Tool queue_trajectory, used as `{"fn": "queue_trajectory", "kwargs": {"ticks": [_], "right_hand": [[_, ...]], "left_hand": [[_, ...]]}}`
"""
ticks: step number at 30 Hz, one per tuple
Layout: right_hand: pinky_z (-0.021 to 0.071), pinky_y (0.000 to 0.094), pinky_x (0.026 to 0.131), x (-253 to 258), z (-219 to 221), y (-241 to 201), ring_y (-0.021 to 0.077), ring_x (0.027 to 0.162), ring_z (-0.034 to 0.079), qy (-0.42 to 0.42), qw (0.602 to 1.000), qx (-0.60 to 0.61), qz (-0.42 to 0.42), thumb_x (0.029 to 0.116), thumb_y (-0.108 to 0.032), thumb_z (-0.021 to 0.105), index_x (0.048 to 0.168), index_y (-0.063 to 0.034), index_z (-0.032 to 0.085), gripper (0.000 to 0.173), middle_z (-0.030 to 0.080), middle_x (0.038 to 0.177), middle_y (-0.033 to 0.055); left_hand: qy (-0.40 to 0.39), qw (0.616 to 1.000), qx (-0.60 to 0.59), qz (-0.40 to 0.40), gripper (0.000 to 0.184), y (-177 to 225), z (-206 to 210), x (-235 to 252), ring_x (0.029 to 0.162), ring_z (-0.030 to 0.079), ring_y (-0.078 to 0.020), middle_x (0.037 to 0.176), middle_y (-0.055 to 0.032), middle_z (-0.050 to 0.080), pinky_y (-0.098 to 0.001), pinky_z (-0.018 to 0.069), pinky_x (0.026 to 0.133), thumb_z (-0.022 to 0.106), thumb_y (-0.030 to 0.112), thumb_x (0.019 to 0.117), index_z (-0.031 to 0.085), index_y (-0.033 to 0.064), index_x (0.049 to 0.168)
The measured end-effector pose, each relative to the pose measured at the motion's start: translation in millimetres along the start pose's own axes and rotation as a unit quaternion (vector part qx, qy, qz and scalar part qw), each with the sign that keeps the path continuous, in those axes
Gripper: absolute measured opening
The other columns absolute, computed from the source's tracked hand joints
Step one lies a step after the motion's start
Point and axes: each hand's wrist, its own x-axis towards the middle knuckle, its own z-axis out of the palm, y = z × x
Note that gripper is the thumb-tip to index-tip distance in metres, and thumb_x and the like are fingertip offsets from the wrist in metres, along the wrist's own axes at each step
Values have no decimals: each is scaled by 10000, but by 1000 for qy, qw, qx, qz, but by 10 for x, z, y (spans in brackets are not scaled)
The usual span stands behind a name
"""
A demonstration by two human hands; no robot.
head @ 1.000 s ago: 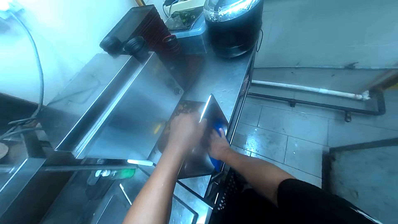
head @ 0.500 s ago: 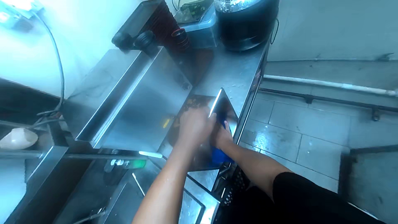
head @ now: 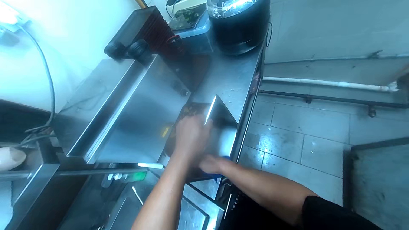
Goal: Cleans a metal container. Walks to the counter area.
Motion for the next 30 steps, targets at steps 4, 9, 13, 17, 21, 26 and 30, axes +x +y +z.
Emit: {"fn": "queue_trajectory", "kwargs": {"ticks": [4,9,13,17,21,26,30], "right_hand": [[297,553,1220,167,116,220,384,1388,505,-2,960,-239,-142,1048,-119,481,1308,52,639,349,604,1401,246],[354,537,1171,486,-12,44,388,1323,548,-60,935,-349,-16,1093,-272,443,1263,47,655,419,627,1342,259],[489,584,1014,759,-135,451,354,1127,673,81,901,-421,-62,1004,-379,594,1162,-47,730,392,730,1159,175],[558,607,789,898,-431,1205,334,888,718,191,845,-497,-57,1036,-584,421,1023,-115,746,571,743,913,127],[426,641,1094,577,-615,1017,375,1314,566,121,872,-441,176,942,-646,570,1439,-83,546,752,596,1420,177],[141,713,1207,265,-478,1038,361,1426,433,38,842,-512,164,877,-460,661,1399,-148,608,611,572,1455,116],[58,665,1250,-14,-927,1007,300,1453,420,114,790,-584,144,949,-327,600,1305,-133,675,412,616,1402,76]], "left_hand": [[9,1000,2,-11,432,-16,21,0,483,485,-178,525,7,467,-412,397,481,588,360,1022,519,172,640],[13,1000,4,-14,428,11,21,-22,491,498,-186,529,2,479,-420,397,488,589,354,1020,526,173,637],[17,1000,8,-13,415,-15,29,6,501,495,-165,534,23,471,-411,410,502,591,360,1014,523,182,646],[12,1000,3,-16,407,-31,39,-10,493,493,-162,531,26,469,-404,404,487,581,363,1016,525,190,652],[11,1000,-1,-18,409,-33,30,9,506,497,-158,537,26,469,-401,402,499,587,362,1017,517,189,653],[15,1000,-18,-12,421,-46,23,10,481,474,-162,522,22,459,-393,391,483,598,357,1014,513,185,638],[3,1000,-13,-27,422,-15,-14,20,500,497,-171,535,12,482,-408,406,499,596,375,1018,527,183,649]]}}
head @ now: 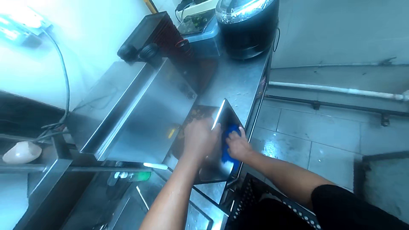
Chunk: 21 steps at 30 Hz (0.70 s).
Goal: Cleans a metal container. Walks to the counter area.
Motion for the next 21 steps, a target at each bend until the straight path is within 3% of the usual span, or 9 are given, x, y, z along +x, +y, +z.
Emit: {"fn": "queue_trajectory", "kwargs": {"ticks": [3,5,8,12,14,18,21], "right_hand": [[240,639,1209,-72,148,388,262,1342,550,153,983,-91,-33,933,-243,636,1277,-171,692,356,674,1324,43],[197,613,1237,-82,142,418,234,1302,588,136,986,-93,-10,978,-250,580,1266,-176,718,328,704,1295,20],[72,601,1273,-57,196,135,232,1292,597,12,998,15,53,1001,-364,497,1271,-154,707,402,722,1251,34],[130,590,1265,-137,231,-34,278,1390,505,-74,992,100,-26,994,-358,514,1351,-147,650,436,649,1375,78],[67,616,1269,-212,214,99,273,1363,535,-49,995,71,-44,992,-360,526,1341,-143,655,431,676,1332,72],[49,654,1249,-161,212,390,247,1397,510,33,999,-24,33,998,-441,491,1432,-187,596,514,634,1419,22],[83,647,1253,-198,349,122,289,1416,479,25,995,71,67,976,-411,537,1407,-169,617,501,623,1423,60]], "left_hand": [[-3,1000,-4,2,418,-5,16,0,517,504,-175,545,11,480,-413,403,508,599,357,1016,510,183,647],[-7,1000,0,9,398,-18,19,40,530,510,-175,551,16,480,-414,407,517,594,344,1010,519,183,654],[-16,1000,3,4,393,-32,22,35,553,517,-183,565,13,484,-427,415,544,590,360,1006,525,182,662],[-1,1000,7,2,420,1,13,7,496,501,-179,534,10,489,-412,404,492,597,374,1017,529,183,649],[-10,1000,12,-2,432,2,14,4,521,517,-192,549,-2,500,-432,424,516,595,397,1022,543,174,656],[-10,1000,16,-1,458,15,16,23,531,516,-198,550,-3,491,-435,424,531,575,426,1028,538,171,649],[-5,1000,12,4,460,3,25,22,513,503,-189,543,2,484,-421,411,511,578,422,1030,526,176,645]]}}
